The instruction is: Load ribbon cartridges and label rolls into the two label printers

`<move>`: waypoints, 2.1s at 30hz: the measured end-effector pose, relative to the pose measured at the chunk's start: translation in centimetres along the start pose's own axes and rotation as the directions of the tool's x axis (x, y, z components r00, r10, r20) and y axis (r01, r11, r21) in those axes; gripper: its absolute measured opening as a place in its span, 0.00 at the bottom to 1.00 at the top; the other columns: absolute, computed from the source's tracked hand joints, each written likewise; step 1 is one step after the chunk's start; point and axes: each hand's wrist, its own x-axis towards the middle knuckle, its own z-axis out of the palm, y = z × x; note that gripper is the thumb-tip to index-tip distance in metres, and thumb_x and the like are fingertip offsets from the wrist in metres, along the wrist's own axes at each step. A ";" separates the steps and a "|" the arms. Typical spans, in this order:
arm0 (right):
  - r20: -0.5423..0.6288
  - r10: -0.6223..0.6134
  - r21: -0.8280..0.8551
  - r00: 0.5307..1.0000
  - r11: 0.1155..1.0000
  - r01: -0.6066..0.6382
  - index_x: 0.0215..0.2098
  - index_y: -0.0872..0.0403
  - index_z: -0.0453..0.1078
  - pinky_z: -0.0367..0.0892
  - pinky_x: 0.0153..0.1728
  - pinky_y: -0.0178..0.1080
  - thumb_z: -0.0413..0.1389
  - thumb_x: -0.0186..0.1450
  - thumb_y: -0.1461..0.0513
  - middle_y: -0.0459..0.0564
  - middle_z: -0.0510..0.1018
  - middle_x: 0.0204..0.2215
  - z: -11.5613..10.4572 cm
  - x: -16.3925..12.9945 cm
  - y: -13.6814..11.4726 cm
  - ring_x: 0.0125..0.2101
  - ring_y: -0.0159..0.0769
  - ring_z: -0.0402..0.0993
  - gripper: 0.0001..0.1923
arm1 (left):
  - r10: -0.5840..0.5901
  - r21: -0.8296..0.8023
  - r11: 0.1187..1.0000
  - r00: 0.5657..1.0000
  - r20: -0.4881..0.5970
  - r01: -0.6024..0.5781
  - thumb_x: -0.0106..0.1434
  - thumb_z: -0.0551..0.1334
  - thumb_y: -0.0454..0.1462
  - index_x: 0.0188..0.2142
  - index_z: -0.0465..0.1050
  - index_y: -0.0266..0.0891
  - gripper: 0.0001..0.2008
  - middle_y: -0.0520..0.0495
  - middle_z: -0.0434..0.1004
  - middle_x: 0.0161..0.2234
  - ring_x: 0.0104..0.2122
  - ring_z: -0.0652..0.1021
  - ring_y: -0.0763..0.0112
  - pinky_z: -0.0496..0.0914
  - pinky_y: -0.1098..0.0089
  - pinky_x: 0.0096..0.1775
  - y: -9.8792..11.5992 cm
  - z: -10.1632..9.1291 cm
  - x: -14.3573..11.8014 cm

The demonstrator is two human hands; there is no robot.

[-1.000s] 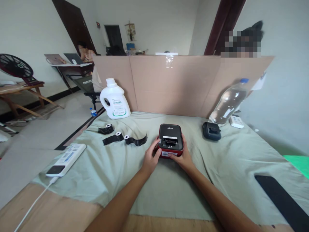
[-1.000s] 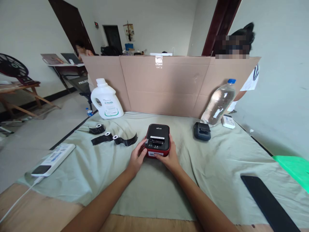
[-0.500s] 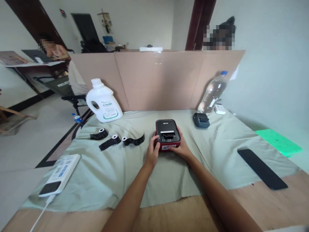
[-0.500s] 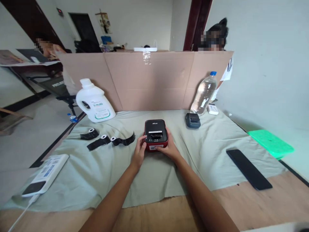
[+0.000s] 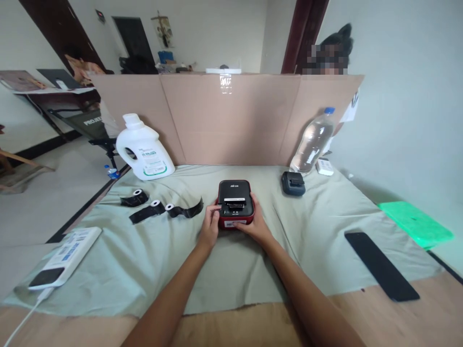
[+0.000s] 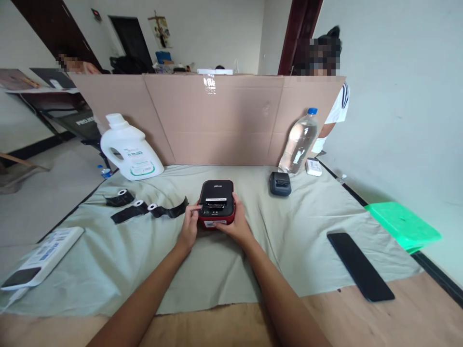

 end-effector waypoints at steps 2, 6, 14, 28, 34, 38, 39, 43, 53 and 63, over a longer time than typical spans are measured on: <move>-0.012 0.000 0.004 1.000 1.000 0.000 0.72 0.48 0.43 0.52 0.67 0.58 0.73 0.48 0.48 0.58 0.58 0.67 0.1 0.0 0.3 0.66 0.55 0.57 0.64 | 0.006 0.005 1.000 1.000 -0.024 -0.006 0.71 0.50 0.54 0.44 0.68 0.43 0.20 0.42 0.71 0.58 0.61 0.69 0.59 0.62 0.57 0.63 -0.2 0.2 0.0; -0.015 -0.013 0.007 1.000 1.000 0.013 0.72 0.47 0.43 0.52 0.67 0.59 0.73 0.47 0.49 0.58 0.59 0.67 0.3 0.1 0.7 0.65 0.56 0.58 0.64 | 0.027 0.013 1.000 0.998 -0.050 -0.026 0.70 0.50 0.52 0.42 0.68 0.43 0.18 0.42 0.74 0.54 0.58 0.71 0.59 0.64 0.57 0.61 -0.3 0.3 0.2; -0.034 -0.044 -0.055 0.998 0.998 0.042 0.72 0.49 0.45 0.52 0.67 0.59 0.72 0.48 0.49 0.59 0.59 0.67 0.2 0.4 0.4 0.66 0.56 0.57 0.62 | 0.049 0.025 0.999 0.998 -0.047 -0.048 0.70 0.51 0.46 0.37 0.67 0.43 0.12 0.44 0.77 0.43 0.50 0.75 0.62 0.69 0.62 0.54 1.1 0.2 0.8; -0.015 -0.060 -0.075 0.998 0.995 0.059 0.72 0.48 0.43 0.52 0.67 0.58 0.71 0.49 0.47 0.58 0.59 0.67 0.2 0.5 0.7 0.66 0.55 0.57 0.62 | 0.197 0.031 0.980 0.980 -0.016 -0.197 0.72 0.50 0.46 0.46 0.70 0.42 0.15 0.40 0.73 0.57 0.62 0.70 0.59 0.62 0.56 0.63 0.4 0.1 0.4; -0.027 -0.068 -0.086 0.997 0.994 0.065 0.72 0.52 0.44 0.54 0.66 0.57 0.70 0.50 0.46 0.61 0.59 0.66 0.2 0.5 0.9 0.65 0.56 0.58 0.62 | 0.226 0.005 0.974 0.974 0.009 -0.226 0.73 0.50 0.48 0.51 0.71 0.41 0.19 0.40 0.68 0.63 0.65 0.66 0.60 0.59 0.56 0.65 0.3 -0.3 0.1; -0.042 -0.076 -0.120 0.996 0.990 0.070 0.72 0.52 0.45 0.54 0.66 0.57 0.71 0.49 0.45 0.62 0.60 0.65 0.3 0.6 1.0 0.65 0.57 0.58 0.63 | 0.193 0.032 0.981 0.980 -0.041 -0.192 0.71 0.50 0.52 0.45 0.71 0.42 0.20 0.41 0.76 0.52 0.58 0.72 0.59 0.64 0.57 0.62 0.6 -0.2 0.3; -0.041 -0.077 -0.123 0.996 0.990 0.072 0.72 0.52 0.45 0.54 0.66 0.57 0.71 0.49 0.45 0.62 0.61 0.65 0.3 0.6 1.0 0.65 0.57 0.58 0.63 | 0.176 0.037 0.984 0.983 -0.057 -0.174 0.71 0.50 0.54 0.43 0.71 0.42 0.21 0.42 0.77 0.49 0.56 0.74 0.59 0.66 0.57 0.60 0.7 -0.1 0.5; -0.035 -0.079 -0.125 0.996 0.989 0.074 0.72 0.52 0.44 0.55 0.65 0.58 0.71 0.49 0.46 0.62 0.61 0.65 0.3 0.6 1.0 0.64 0.57 0.60 0.63 | 0.106 0.044 0.994 0.987 -0.123 -0.101 0.70 0.47 0.58 0.34 0.68 0.42 0.25 0.45 0.76 0.37 0.42 0.77 0.61 0.71 0.60 0.50 0.9 0.4 1.4; -0.030 -0.089 -0.140 0.996 0.987 0.084 0.73 0.53 0.43 0.54 0.65 0.57 0.70 0.49 0.45 0.63 0.62 0.65 0.2 0.7 0.5 0.64 0.56 0.59 0.64 | 0.153 0.057 0.988 0.977 -0.146 -0.147 0.72 0.46 0.52 0.39 0.68 0.42 0.21 0.41 0.78 0.48 0.55 0.75 0.59 0.68 0.58 0.56 0.3 1.3 0.8; 0.004 -0.043 -0.114 0.999 0.993 0.043 0.74 0.51 0.40 0.55 0.65 0.57 0.70 0.51 0.45 0.60 0.61 0.68 -0.1 0.6 0.1 0.65 0.55 0.59 0.64 | 0.237 0.023 0.972 0.970 -0.053 -0.236 0.73 0.49 0.47 0.50 0.69 0.42 0.17 0.40 0.68 0.63 0.67 0.64 0.60 0.61 0.57 0.64 0.4 0.9 0.1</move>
